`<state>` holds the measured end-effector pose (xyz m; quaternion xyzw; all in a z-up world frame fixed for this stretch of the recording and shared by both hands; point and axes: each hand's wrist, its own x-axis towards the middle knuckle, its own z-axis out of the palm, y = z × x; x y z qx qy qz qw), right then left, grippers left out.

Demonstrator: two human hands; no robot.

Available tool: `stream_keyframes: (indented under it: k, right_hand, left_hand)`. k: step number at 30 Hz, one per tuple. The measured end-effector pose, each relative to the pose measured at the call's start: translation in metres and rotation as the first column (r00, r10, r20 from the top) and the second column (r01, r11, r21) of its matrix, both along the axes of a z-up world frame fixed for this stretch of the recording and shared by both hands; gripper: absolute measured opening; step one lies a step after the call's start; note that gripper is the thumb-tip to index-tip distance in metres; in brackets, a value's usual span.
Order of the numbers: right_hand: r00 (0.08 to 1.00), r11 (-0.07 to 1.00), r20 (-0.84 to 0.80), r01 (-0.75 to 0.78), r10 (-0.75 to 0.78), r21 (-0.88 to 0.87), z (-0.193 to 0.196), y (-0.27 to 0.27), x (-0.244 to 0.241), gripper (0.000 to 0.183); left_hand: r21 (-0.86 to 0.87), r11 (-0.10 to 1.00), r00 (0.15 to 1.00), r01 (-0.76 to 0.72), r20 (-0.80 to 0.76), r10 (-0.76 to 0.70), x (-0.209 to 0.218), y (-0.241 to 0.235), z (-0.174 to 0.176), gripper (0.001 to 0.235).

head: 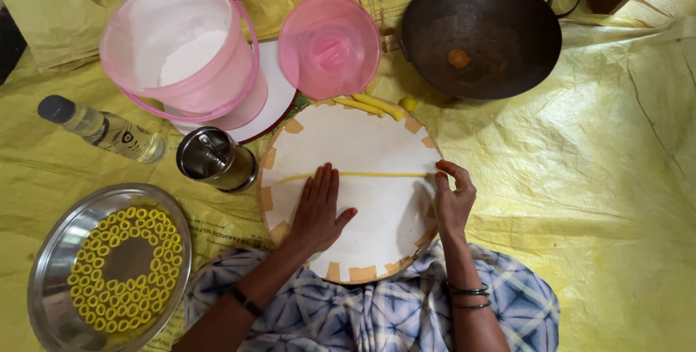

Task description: The person rolls a yellow dough strip on a wooden board and then shapes it into small rings by hand. The finished rings are placed on a metal tray.

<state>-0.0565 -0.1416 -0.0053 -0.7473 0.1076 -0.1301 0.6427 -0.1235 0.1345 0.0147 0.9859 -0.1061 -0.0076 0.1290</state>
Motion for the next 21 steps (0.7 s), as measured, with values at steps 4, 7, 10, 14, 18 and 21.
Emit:
stream_keyframes:
  k: [4, 7, 10, 14, 18, 21]
  right_hand:
    - [1.000, 0.999, -0.027, 0.001, -0.002, -0.036, -0.003, -0.001, 0.003, 0.022]
    - [0.999, 1.000, -0.037, 0.002, -0.001, 0.012, -0.004, -0.002, 0.004, 0.023]
    - [1.000, 0.998, -0.021, 0.008, -0.007, 0.069, -0.004, -0.004, 0.004, 0.023]
    - [1.000, 1.000, 0.003, 0.001, -0.001, 0.028, -0.006, -0.005, 0.005, 0.023]
    - [1.000, 0.999, -0.009, -0.003, 0.002, -0.053, -0.008, -0.004, 0.003, 0.026]
    - [1.000, 1.000, 0.017, -0.003, 0.003, -0.006, -0.007, -0.003, 0.003, 0.024]
  left_hand:
    - [-0.017, 0.998, 0.990, -0.068, 0.120, 0.069, 0.042, 0.001, -0.012, 0.091]
    - [-0.029, 0.991, 0.980, -0.134, 0.143, 0.136, 0.085, 0.006, -0.018, 0.089]
    - [0.021, 0.977, 0.956, -0.214, 0.207, 0.205, 0.098, 0.027, -0.017, 0.089]
    - [0.038, 0.989, 0.982, -0.144, 0.131, 0.137, 0.059, 0.040, -0.011, 0.091]
    - [0.044, 0.996, 0.997, -0.071, 0.006, 0.071, -0.003, 0.036, -0.002, 0.093]
    - [0.029, 0.999, 0.999, -0.046, 0.014, 0.045, -0.014, 0.036, 0.002, 0.092]
